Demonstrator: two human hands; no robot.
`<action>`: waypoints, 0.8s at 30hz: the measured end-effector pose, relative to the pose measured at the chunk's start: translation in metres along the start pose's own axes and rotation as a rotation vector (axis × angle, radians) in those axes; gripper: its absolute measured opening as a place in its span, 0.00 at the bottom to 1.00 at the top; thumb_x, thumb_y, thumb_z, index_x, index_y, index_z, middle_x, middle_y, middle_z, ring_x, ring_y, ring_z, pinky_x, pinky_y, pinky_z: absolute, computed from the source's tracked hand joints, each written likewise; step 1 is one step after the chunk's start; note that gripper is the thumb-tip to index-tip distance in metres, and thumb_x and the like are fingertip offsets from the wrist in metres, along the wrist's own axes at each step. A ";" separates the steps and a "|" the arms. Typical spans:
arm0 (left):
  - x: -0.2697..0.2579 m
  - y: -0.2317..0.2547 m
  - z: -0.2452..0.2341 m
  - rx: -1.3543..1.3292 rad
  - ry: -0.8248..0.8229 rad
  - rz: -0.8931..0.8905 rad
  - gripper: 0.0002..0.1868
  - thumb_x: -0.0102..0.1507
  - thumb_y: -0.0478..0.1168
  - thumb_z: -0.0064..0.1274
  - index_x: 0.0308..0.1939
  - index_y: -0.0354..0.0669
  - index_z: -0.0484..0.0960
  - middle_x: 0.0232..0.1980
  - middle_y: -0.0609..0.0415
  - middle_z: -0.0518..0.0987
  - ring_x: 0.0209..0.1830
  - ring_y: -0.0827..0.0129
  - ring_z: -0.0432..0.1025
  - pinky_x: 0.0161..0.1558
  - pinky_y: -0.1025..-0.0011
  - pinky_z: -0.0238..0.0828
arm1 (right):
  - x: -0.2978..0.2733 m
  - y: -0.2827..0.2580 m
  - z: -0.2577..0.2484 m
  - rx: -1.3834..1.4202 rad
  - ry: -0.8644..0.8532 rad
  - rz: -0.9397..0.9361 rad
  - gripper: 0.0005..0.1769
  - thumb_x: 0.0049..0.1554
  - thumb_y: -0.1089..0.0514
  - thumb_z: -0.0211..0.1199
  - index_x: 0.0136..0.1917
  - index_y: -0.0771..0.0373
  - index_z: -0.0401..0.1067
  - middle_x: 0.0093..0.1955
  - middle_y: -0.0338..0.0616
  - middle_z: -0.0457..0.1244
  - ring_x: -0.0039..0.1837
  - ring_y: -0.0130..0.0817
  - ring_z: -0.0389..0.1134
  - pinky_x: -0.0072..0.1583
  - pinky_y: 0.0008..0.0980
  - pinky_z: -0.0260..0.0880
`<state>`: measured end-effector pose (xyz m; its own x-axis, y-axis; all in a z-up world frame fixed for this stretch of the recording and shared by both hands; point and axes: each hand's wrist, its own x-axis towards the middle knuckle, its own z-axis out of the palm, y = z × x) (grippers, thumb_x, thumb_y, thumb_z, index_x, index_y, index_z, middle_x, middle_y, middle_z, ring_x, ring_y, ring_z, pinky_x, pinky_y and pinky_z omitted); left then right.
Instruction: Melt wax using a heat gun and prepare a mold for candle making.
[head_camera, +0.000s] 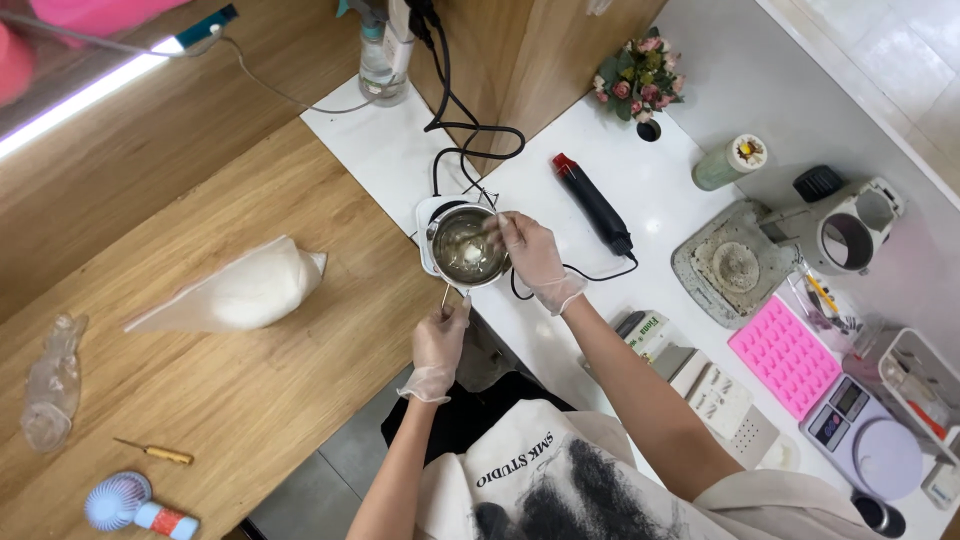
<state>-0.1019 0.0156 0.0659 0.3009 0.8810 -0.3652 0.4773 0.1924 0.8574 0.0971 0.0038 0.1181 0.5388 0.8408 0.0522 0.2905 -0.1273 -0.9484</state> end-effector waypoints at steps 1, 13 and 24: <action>-0.002 -0.006 -0.002 0.011 -0.018 0.007 0.22 0.64 0.52 0.60 0.28 0.35 0.80 0.22 0.48 0.78 0.22 0.67 0.69 0.34 0.66 0.70 | -0.005 -0.004 -0.003 0.002 0.020 0.009 0.16 0.69 0.55 0.51 0.52 0.67 0.75 0.40 0.41 0.69 0.42 0.25 0.68 0.48 0.27 0.72; -0.030 0.053 -0.007 0.321 -0.275 0.174 0.21 0.63 0.52 0.60 0.32 0.36 0.81 0.24 0.48 0.80 0.22 0.66 0.74 0.33 0.65 0.71 | -0.102 -0.047 -0.052 -0.288 0.466 0.091 0.13 0.67 0.56 0.55 0.49 0.65 0.77 0.43 0.47 0.71 0.42 0.31 0.73 0.47 0.30 0.74; -0.051 0.085 0.040 0.386 -0.573 0.322 0.20 0.63 0.51 0.61 0.29 0.37 0.80 0.24 0.55 0.79 0.24 0.71 0.71 0.34 0.70 0.71 | -0.180 -0.032 -0.097 0.043 1.011 0.336 0.17 0.69 0.55 0.53 0.55 0.70 0.76 0.45 0.43 0.71 0.46 0.26 0.70 0.51 0.26 0.72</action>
<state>-0.0434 -0.0305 0.1430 0.8057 0.4852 -0.3398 0.5163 -0.2940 0.8044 0.0677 -0.1942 0.1694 0.9980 -0.0634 0.0026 -0.0125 -0.2364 -0.9716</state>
